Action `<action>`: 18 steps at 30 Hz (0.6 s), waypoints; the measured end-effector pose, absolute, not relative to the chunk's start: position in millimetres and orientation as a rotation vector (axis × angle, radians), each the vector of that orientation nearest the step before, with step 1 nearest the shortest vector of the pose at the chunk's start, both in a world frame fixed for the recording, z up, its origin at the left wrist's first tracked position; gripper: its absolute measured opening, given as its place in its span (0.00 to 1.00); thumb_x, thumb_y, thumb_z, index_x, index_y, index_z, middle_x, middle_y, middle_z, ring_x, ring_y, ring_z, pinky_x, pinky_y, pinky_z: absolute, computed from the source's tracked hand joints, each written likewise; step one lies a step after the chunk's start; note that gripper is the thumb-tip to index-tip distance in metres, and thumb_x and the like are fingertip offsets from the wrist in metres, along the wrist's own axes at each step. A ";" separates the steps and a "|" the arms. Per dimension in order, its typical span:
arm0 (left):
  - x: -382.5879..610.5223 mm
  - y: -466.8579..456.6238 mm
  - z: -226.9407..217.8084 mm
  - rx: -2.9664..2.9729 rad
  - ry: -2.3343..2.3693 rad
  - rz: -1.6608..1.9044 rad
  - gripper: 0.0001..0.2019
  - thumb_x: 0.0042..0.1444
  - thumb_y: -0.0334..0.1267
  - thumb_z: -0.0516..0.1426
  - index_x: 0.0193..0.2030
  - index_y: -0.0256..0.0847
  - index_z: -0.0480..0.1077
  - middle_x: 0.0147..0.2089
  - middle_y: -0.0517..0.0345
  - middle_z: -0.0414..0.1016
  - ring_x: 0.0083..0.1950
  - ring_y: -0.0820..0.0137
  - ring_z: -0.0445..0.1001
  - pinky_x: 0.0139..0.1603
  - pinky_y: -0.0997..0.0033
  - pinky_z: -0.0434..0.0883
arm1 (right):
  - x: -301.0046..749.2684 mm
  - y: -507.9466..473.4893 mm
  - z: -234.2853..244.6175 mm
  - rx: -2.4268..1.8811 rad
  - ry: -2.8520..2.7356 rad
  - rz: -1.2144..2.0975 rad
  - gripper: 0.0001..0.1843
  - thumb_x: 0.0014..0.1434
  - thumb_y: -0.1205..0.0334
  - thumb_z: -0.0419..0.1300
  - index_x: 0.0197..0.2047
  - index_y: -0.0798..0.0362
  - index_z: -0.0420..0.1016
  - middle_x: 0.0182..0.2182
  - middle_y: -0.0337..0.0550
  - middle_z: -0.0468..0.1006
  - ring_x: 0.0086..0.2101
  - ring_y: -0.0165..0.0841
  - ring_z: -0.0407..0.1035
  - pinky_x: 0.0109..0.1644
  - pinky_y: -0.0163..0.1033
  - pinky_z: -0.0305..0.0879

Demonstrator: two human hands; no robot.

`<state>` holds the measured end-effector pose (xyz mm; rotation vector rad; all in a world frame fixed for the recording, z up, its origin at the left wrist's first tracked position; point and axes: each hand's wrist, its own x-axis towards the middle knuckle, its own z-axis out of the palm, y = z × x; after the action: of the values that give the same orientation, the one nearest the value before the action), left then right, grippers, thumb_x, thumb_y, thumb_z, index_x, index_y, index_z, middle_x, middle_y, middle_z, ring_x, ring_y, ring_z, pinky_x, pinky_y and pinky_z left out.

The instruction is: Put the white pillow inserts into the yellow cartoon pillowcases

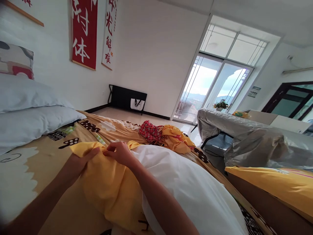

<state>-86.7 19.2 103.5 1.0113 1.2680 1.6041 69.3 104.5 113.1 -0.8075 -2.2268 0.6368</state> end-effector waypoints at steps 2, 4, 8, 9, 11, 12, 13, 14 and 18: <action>-99.8 2.3 98.4 0.812 1.259 1.591 0.23 0.37 0.46 0.68 0.41 0.38 0.72 0.39 0.54 0.78 0.39 0.63 0.76 0.33 0.72 0.74 | 69.4 103.5 119.2 -0.767 -2.306 0.608 0.06 0.52 0.60 0.64 0.27 0.52 0.80 0.21 0.33 0.77 0.25 0.25 0.65 0.31 0.30 0.57; -112.0 -17.1 90.5 0.660 1.265 1.579 0.23 0.37 0.43 0.69 0.41 0.39 0.72 0.38 0.55 0.79 0.36 0.64 0.77 0.29 0.73 0.74 | 69.3 98.8 128.9 -0.717 -2.454 0.510 0.05 0.53 0.62 0.64 0.28 0.50 0.81 0.22 0.33 0.78 0.25 0.26 0.67 0.30 0.30 0.56; -125.1 -48.1 72.0 0.480 1.267 1.613 0.19 0.40 0.36 0.66 0.42 0.39 0.72 0.41 0.54 0.79 0.40 0.61 0.77 0.32 0.71 0.77 | 65.8 80.9 147.4 -0.579 -2.771 -0.056 0.10 0.55 0.72 0.59 0.28 0.50 0.80 0.26 0.38 0.80 0.29 0.29 0.69 0.35 0.34 0.56; -126.4 -52.4 68.1 0.452 1.208 1.629 0.19 0.41 0.36 0.65 0.43 0.40 0.72 0.42 0.53 0.79 0.44 0.58 0.77 0.34 0.69 0.78 | 64.5 76.7 149.5 -0.551 -2.791 -0.219 0.11 0.56 0.73 0.58 0.28 0.51 0.79 0.26 0.39 0.79 0.31 0.31 0.69 0.37 0.36 0.56; -127.8 -56.4 61.1 0.384 1.035 1.642 0.20 0.43 0.38 0.59 0.46 0.43 0.72 0.44 0.54 0.79 0.50 0.53 0.75 0.40 0.60 0.78 | 62.0 71.5 148.6 -0.536 -2.742 -0.426 0.11 0.57 0.73 0.56 0.30 0.52 0.78 0.28 0.41 0.78 0.33 0.32 0.68 0.40 0.37 0.55; -128.1 -56.2 57.8 0.349 0.953 1.642 0.21 0.43 0.39 0.57 0.47 0.46 0.73 0.44 0.55 0.79 0.52 0.52 0.74 0.43 0.57 0.78 | 61.0 70.9 146.0 -0.540 -2.710 -0.460 0.10 0.58 0.71 0.55 0.31 0.52 0.77 0.29 0.42 0.78 0.34 0.33 0.68 0.40 0.37 0.55; -127.9 -54.7 54.5 0.323 0.890 1.634 0.22 0.42 0.38 0.55 0.47 0.48 0.73 0.44 0.57 0.80 0.54 0.51 0.73 0.45 0.55 0.77 | 60.1 71.6 142.5 -0.553 -2.683 -0.459 0.09 0.59 0.70 0.55 0.32 0.51 0.76 0.30 0.41 0.77 0.35 0.33 0.67 0.39 0.37 0.54; -127.3 -52.1 51.4 0.303 0.862 1.630 0.22 0.41 0.37 0.55 0.47 0.50 0.73 0.44 0.58 0.80 0.54 0.53 0.73 0.46 0.56 0.77 | 59.3 73.3 138.8 -0.573 -2.665 -0.441 0.08 0.59 0.69 0.56 0.33 0.50 0.76 0.31 0.40 0.77 0.35 0.32 0.67 0.37 0.36 0.54; -120.0 -34.1 43.0 0.457 0.873 1.596 0.18 0.39 0.29 0.60 0.41 0.43 0.75 0.38 0.57 0.80 0.45 0.60 0.76 0.41 0.67 0.76 | 56.9 83.4 133.6 -0.724 -2.528 -0.367 0.10 0.63 0.66 0.52 0.37 0.50 0.75 0.35 0.41 0.75 0.36 0.31 0.66 0.35 0.35 0.53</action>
<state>-120.0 -34.1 43.0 0.4568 0.8733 1.5957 56.9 83.4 133.6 -0.7239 -2.5281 -0.3670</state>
